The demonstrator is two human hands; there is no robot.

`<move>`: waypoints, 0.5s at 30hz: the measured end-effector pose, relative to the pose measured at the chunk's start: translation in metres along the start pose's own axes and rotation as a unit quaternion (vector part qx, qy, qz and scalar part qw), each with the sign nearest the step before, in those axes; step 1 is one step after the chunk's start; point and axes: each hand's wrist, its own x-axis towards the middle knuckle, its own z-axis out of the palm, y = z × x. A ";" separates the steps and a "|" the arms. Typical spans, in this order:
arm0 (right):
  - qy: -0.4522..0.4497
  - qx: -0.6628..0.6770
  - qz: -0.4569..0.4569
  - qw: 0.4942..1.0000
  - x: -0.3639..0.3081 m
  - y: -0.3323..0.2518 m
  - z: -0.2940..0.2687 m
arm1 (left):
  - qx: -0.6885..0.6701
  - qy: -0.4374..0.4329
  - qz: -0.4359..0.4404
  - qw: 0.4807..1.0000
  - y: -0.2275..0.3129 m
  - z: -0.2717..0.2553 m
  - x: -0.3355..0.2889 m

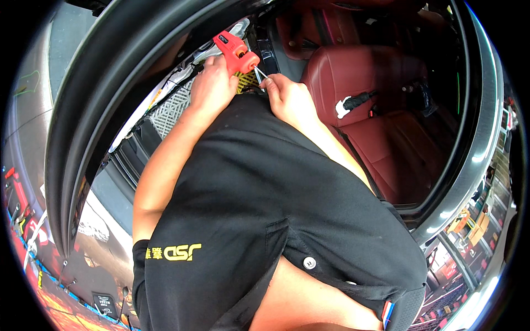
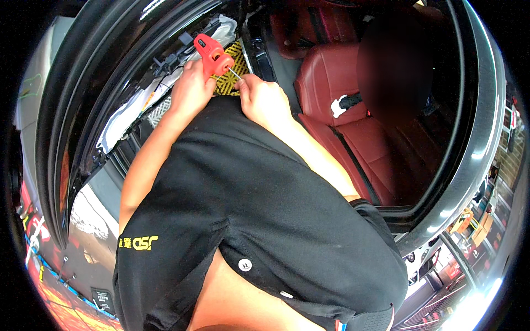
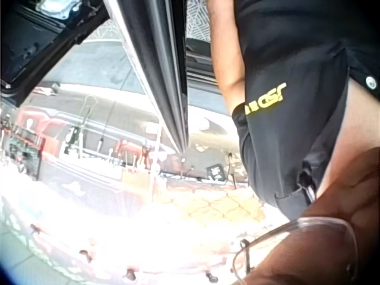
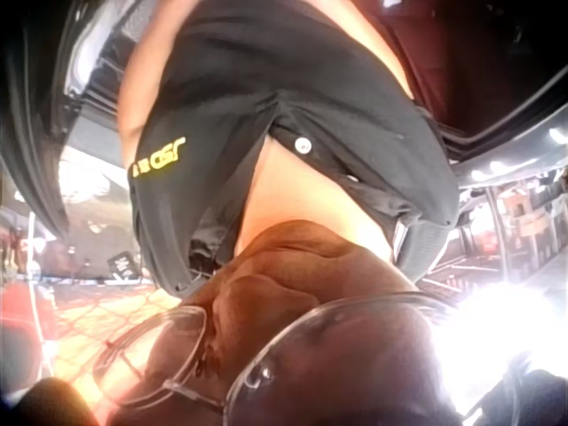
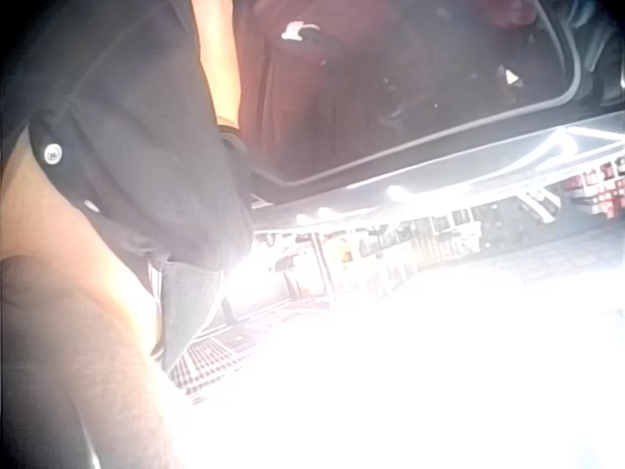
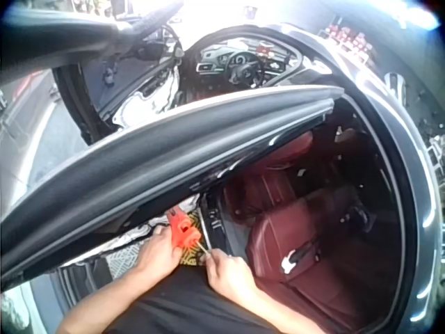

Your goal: The person disassembles a car door panel, uses an electric drill on the interior door frame, and uses a hot glue gun to reattach a component to the panel.

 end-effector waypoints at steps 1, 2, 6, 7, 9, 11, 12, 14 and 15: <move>0.001 -0.002 -0.001 1.000 0.000 0.001 0.001 | -0.001 -0.008 -0.004 1.000 0.002 -0.002 0.000; 0.001 -0.004 -0.001 1.000 0.000 0.001 0.001 | -0.002 -0.016 -0.007 1.000 0.003 -0.004 0.000; 0.009 -0.002 -0.014 1.000 -0.001 0.001 0.001 | -0.022 0.006 -0.007 1.000 0.000 0.002 -0.001; 0.007 0.000 -0.016 1.000 -0.002 0.001 0.000 | -0.021 0.001 -0.010 1.000 0.001 0.002 -0.001; 0.008 0.004 -0.023 1.000 -0.002 0.001 -0.001 | -0.014 -0.009 -0.012 1.000 0.002 0.001 -0.001; 0.013 0.008 -0.032 0.999 -0.001 0.002 0.000 | 0.000 -0.020 -0.008 1.000 0.001 0.000 0.001; 0.013 0.005 -0.031 0.999 -0.001 0.002 0.000 | 0.003 -0.021 -0.010 1.000 0.000 0.001 0.001; 0.013 -0.001 -0.029 0.999 0.000 0.002 0.001 | 0.009 -0.023 -0.015 1.000 -0.002 0.002 0.001; 0.011 -0.005 -0.026 1.000 0.000 0.002 0.000 | 0.008 -0.025 -0.017 1.000 -0.001 0.001 0.001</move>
